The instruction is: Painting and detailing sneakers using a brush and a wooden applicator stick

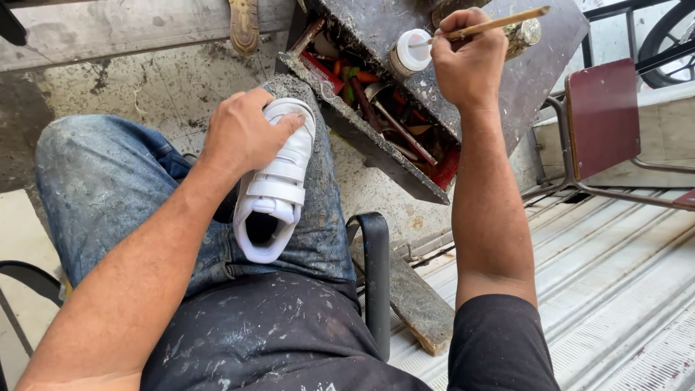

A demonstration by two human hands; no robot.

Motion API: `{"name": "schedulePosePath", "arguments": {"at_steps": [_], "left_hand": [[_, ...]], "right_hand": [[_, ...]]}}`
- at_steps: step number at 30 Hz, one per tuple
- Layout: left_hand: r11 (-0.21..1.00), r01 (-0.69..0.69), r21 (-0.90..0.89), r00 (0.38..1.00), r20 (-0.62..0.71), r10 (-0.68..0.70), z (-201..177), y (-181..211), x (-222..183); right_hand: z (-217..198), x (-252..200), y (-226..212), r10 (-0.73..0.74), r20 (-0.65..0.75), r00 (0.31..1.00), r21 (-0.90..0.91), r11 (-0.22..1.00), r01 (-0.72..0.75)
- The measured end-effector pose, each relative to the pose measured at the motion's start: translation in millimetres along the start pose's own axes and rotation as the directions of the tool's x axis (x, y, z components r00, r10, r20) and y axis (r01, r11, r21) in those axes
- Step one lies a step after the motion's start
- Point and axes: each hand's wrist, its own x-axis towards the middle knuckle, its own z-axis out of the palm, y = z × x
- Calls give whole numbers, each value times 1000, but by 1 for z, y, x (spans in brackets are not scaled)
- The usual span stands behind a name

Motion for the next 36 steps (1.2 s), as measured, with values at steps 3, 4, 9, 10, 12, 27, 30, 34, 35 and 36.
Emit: {"name": "schedulePosePath", "arguments": {"at_steps": [3,4,9,10,12,27,30,34,35,36], "left_hand": [[999,-38,-1,998,-43,38,7,-8,4],[999,-41,2,998,-45,41,10,-11,6],[997,-70,10,993,-97,71,16,-17,10],[997,-70,10,993,-98,71,15,-15,8],[999,11,-37,999,-47,-13,11,-12,5],[981,182,67,964,187,-191,-16,9,-9],[993,103,50,990,95,-108,1,-4,3],[997,74,36,988,133,-78,-1,1,4],[994,92,55,979,177,-100,-6,6,3],[992,106,71,968,219,-119,-9,13,3]], "right_hand": [[1,0,-7,-6,15,1000,-93,996,7],[3,0,-5,-7,11,1000,-92,996,7],[5,-1,-7,70,37,997,-154,986,-64],[4,-2,-4,69,37,997,-153,986,-63],[3,-2,2,36,-3,999,-49,998,-36],[22,-21,24,705,3,709,838,386,-386],[27,-25,19,650,-97,754,908,368,-201],[13,-56,-46,492,-16,871,942,300,-152],[13,-64,-59,405,27,914,921,346,-180],[11,-71,-73,312,71,947,896,398,-199]]}}
